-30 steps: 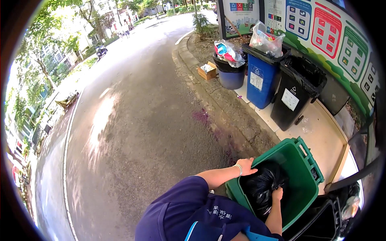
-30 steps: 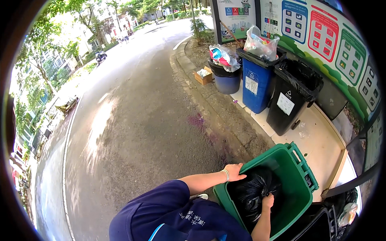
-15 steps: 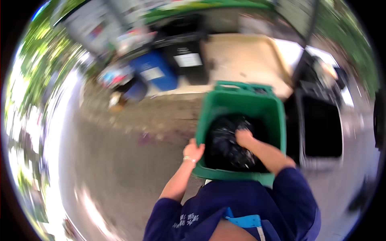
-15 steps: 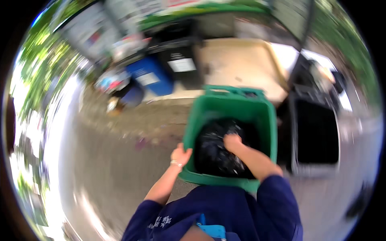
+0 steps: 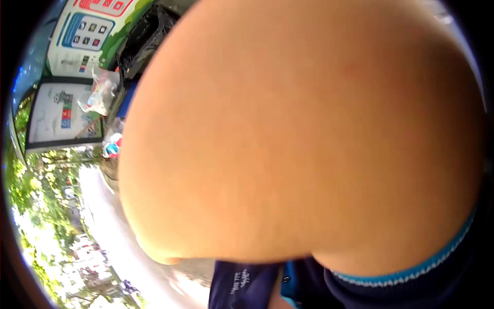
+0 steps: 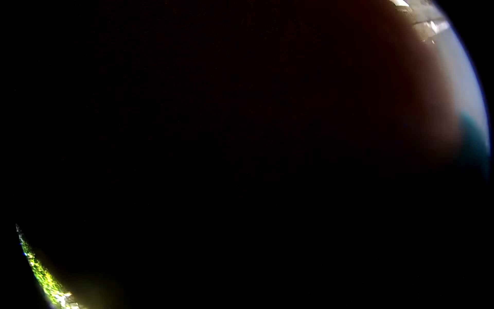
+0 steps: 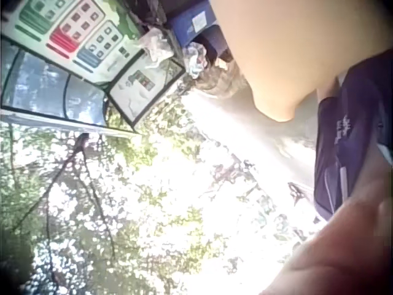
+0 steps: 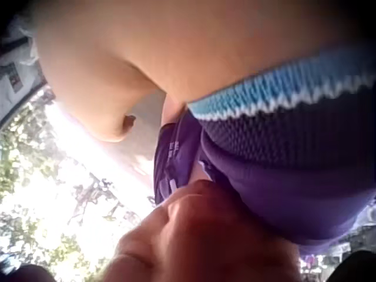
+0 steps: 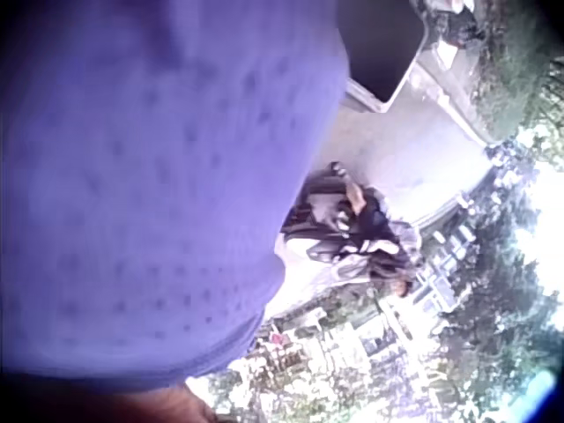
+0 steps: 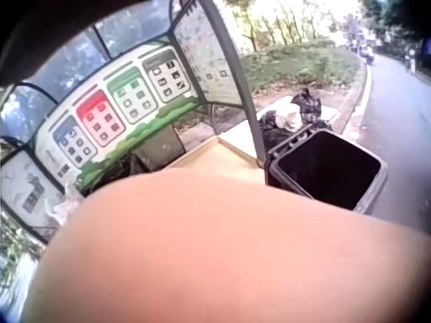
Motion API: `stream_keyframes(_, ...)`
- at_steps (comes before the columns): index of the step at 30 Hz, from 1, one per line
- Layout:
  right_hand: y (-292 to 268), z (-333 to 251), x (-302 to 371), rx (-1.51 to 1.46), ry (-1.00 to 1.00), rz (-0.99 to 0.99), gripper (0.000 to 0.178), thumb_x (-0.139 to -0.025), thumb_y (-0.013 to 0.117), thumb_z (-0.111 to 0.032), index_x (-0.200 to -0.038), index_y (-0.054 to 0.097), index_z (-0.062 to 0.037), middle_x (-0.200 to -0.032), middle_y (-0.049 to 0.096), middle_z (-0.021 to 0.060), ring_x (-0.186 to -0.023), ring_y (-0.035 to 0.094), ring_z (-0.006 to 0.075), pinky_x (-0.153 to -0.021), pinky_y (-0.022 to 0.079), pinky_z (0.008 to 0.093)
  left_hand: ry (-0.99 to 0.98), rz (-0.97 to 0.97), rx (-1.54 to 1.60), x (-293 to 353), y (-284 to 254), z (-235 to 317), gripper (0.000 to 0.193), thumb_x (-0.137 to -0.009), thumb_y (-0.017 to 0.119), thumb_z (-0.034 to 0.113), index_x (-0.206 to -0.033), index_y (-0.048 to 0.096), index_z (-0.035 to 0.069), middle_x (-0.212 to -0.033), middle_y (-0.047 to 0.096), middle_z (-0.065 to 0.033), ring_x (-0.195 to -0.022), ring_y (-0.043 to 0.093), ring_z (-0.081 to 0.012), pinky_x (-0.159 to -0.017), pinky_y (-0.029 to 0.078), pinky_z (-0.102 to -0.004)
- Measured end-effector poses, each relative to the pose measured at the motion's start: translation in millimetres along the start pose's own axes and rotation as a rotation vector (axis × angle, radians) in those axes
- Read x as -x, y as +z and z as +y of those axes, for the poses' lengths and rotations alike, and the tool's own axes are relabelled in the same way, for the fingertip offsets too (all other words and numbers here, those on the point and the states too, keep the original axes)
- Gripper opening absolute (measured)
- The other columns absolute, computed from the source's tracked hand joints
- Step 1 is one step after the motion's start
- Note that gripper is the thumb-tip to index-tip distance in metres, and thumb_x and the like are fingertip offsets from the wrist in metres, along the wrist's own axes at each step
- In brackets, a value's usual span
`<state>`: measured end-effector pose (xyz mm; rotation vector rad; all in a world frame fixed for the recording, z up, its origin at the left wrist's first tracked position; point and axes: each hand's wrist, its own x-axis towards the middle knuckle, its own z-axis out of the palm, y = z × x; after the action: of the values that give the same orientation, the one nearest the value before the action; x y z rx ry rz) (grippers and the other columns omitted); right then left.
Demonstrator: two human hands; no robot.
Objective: The person ties up a full trash bag inside a bin, stacks it onto an outdoor pile of trash bags, picks up loose litter from the ground, and sorts plastic bottles and packaging from garbage bags into separate containers.
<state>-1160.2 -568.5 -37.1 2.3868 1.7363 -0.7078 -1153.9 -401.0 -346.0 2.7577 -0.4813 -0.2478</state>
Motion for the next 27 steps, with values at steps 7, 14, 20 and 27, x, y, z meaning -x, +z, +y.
stream_keyframes(7,-41.0,-21.5,-14.7,-0.028,-0.078,-0.127,0.023,-0.070,0.066,-0.025,-0.084,0.069,-0.0063,-0.090,0.069,0.0160,-0.079,0.066,0.0301,-0.061,0.051,0.0463,-0.068,0.089,0.059,24.9,-16.9,-18.3,0.045,-0.088,0.059,0.033,-0.121,0.055,0.003,-0.108,0.066,-0.0182,-0.100,0.061,-0.0381,-0.088,0.046,-0.0475)
stream_keyframes(14,-38.9,-11.2,2.8,-0.149,0.091,-0.132,0.029,-0.073,0.065,-0.024,-0.092,0.069,-0.0025,-0.095,0.068,0.0174,-0.086,0.067,0.0322,-0.068,0.053,0.0456,-0.018,0.140,0.115,19.5,-11.3,-0.9,0.050,-0.086,0.061,0.035,-0.123,0.051,0.003,-0.103,0.066,-0.0212,-0.096,0.061,-0.0407,-0.085,0.047,-0.0497)
stream_keyframes(20,195.8,117.1,-21.5,-0.514,1.034,0.535,0.052,-0.076,0.069,-0.048,-0.101,0.064,-0.0024,-0.100,0.066,0.0194,-0.095,0.064,0.0317,-0.083,0.051,0.0416,-0.187,0.186,0.189,10.5,-34.0,-14.2,0.045,-0.083,0.064,0.034,-0.111,0.049,0.002,-0.089,0.066,-0.0256,-0.080,0.064,-0.0452,-0.069,0.050,-0.0527)
stream_keyframes(27,341.4,111.8,-63.1,-0.725,1.183,0.575,0.057,-0.075,0.069,-0.026,-0.121,0.051,0.0026,-0.112,0.062,0.0266,-0.108,0.060,0.0369,-0.093,0.048,0.0416,-0.224,0.178,0.282,8.7,-30.6,-12.7,0.042,-0.084,0.065,0.026,-0.115,0.050,0.001,-0.091,0.068,-0.0229,-0.084,0.065,-0.0417,-0.074,0.052,-0.0481)
